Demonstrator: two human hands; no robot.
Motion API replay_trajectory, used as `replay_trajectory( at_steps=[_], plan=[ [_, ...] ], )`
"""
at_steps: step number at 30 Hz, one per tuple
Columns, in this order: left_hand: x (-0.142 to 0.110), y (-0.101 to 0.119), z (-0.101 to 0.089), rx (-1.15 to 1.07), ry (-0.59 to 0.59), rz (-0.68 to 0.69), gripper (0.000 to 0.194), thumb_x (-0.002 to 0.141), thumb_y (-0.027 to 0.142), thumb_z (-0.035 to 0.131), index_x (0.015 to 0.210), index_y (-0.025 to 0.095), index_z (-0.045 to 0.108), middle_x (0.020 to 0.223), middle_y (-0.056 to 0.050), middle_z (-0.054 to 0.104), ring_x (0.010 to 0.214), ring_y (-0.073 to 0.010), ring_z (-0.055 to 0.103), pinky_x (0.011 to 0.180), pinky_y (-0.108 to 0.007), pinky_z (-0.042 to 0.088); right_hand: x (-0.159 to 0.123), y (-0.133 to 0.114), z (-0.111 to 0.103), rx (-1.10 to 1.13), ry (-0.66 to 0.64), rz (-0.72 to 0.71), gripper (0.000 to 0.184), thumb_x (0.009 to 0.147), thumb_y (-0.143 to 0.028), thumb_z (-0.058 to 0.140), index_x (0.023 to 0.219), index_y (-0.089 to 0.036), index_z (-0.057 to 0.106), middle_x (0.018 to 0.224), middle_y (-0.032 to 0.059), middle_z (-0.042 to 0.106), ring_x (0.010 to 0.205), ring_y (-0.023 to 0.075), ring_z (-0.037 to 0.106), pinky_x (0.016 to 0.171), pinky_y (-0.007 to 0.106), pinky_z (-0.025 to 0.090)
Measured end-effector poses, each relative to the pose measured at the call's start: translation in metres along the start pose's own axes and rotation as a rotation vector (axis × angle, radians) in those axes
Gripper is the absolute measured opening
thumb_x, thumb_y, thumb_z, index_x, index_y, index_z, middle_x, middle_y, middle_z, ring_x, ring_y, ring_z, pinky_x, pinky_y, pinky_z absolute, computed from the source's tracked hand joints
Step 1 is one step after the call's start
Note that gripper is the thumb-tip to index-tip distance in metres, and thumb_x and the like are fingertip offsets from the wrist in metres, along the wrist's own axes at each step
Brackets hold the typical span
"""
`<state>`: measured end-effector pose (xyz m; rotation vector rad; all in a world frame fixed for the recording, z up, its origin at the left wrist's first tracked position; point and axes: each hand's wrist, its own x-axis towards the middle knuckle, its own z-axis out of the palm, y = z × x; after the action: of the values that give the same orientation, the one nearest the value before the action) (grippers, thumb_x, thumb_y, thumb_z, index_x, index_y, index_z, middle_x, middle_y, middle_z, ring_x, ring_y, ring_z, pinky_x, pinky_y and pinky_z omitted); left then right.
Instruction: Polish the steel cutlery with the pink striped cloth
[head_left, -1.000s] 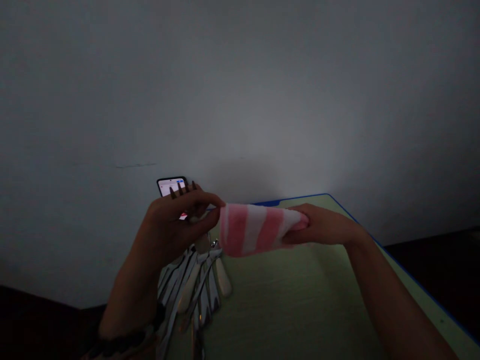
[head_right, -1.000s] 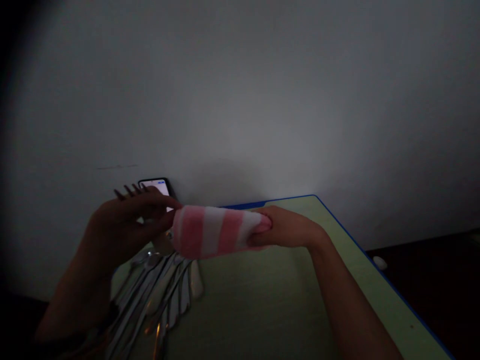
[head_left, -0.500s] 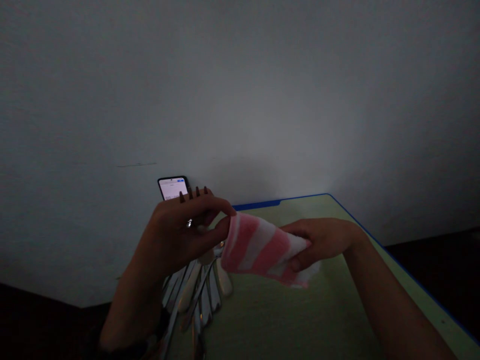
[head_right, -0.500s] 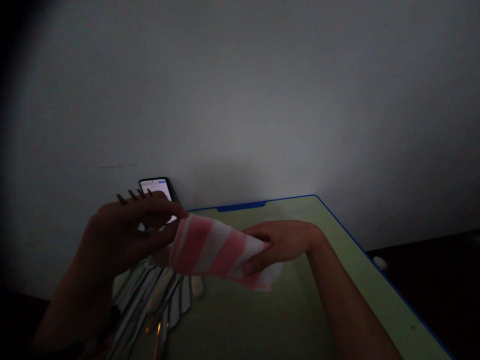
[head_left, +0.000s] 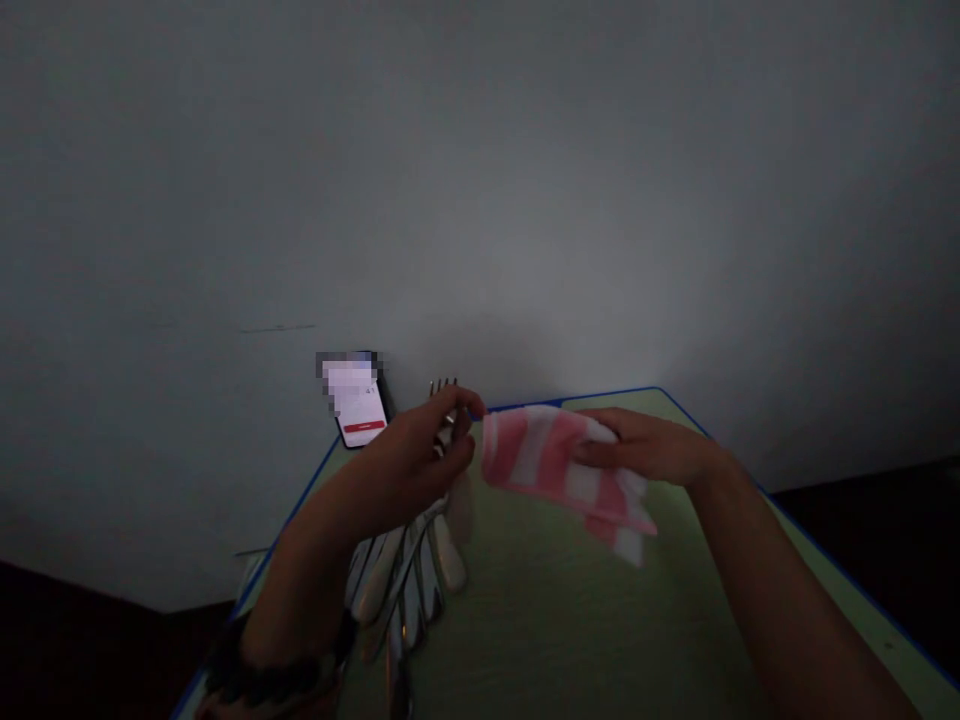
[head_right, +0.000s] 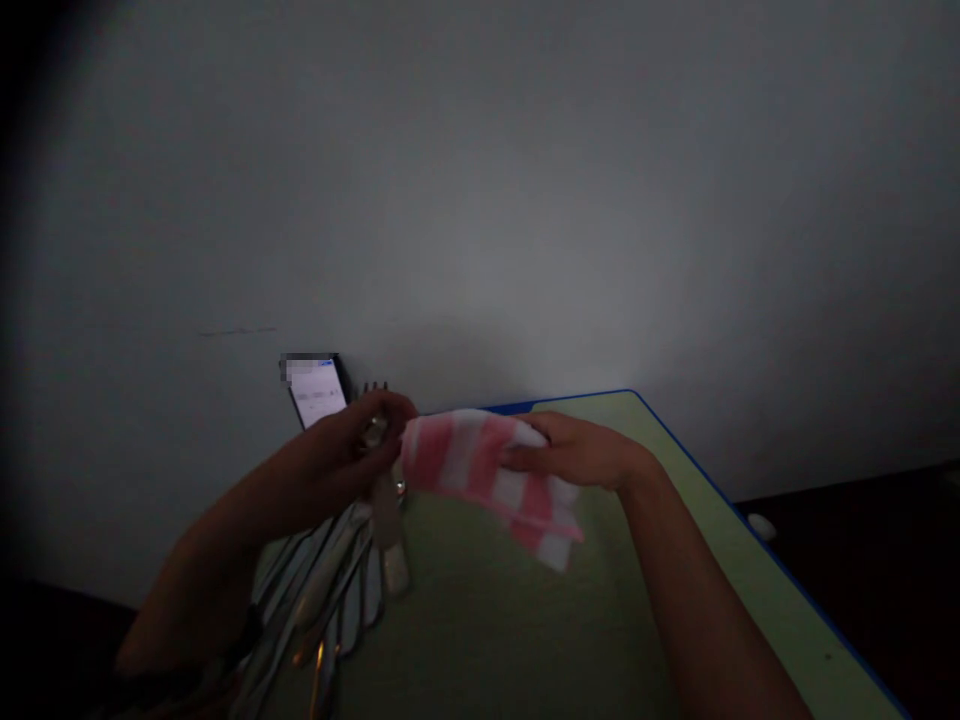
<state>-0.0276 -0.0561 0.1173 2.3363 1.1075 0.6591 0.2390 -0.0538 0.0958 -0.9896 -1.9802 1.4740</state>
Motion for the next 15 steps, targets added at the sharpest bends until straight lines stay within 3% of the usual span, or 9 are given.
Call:
replay_trajectory(
  at_steps=[3,6,8,11,13,15],
  plan=[
    [-0.004,-0.001,0.008,-0.265,-0.167,-0.087,0.032,0.091,0.028,0.030,0.123,0.025,0.029,0.081,-0.002,0.055,0.054,-0.0099,0.059,0.046,-0.020,0.050,0.001,0.009,-0.005,0.014,0.310,0.029,0.027,0.078,-0.042,0.055,0.094,-0.020,0.060,0.082,0.0031,0.063,0.062,0.0128,0.053,0.052,0.022,0.041],
    [-0.003,-0.001,0.013,-0.349,-0.178,-0.105,0.043,0.091,0.028,0.030,0.133,0.030,0.018,0.091,-0.005,0.055,0.057,-0.0114,0.063,0.045,-0.020,0.053,0.005,0.016,-0.008,-0.009,0.495,0.035,0.031,0.078,-0.045,0.053,0.094,-0.019,0.059,0.083,0.0053,0.063,0.062,0.0147,0.054,0.050,0.024,0.042],
    [0.000,0.000,0.016,-0.377,-0.154,-0.088,0.054,0.091,0.025,0.032,0.137,0.033,0.006,0.092,-0.006,0.056,0.055,-0.0118,0.064,0.045,-0.019,0.054,0.007,0.018,-0.007,-0.079,0.520,0.023,0.031,0.080,-0.045,0.051,0.093,-0.018,0.059,0.081,0.0059,0.063,0.062,0.0151,0.054,0.050,0.024,0.041],
    [0.007,0.002,0.019,-0.468,-0.109,-0.044,0.071,0.089,0.021,0.037,0.137,0.031,-0.015,0.087,-0.007,0.061,0.055,-0.0144,0.066,0.046,-0.020,0.054,0.010,0.015,-0.002,-0.213,0.459,0.025,0.034,0.083,-0.047,0.044,0.086,-0.017,0.059,0.075,0.0053,0.061,0.060,0.0142,0.053,0.049,0.023,0.039],
    [0.010,0.004,0.020,-0.500,-0.072,-0.067,0.076,0.087,0.020,0.042,0.136,0.028,-0.015,0.082,-0.006,0.063,0.055,-0.0160,0.066,0.044,-0.021,0.053,0.011,0.010,0.001,-0.282,0.388,0.031,0.037,0.085,-0.048,0.040,0.082,-0.016,0.059,0.072,0.0043,0.060,0.059,0.0131,0.051,0.049,0.022,0.038],
    [0.012,0.006,0.021,-0.471,-0.047,-0.138,0.069,0.085,0.023,0.047,0.135,0.025,-0.001,0.079,-0.005,0.065,0.054,-0.0166,0.065,0.042,-0.022,0.052,0.011,0.005,0.005,-0.345,0.323,0.027,0.039,0.086,-0.048,0.037,0.081,-0.015,0.059,0.071,0.0037,0.059,0.058,0.0122,0.049,0.049,0.022,0.036]
  ],
)
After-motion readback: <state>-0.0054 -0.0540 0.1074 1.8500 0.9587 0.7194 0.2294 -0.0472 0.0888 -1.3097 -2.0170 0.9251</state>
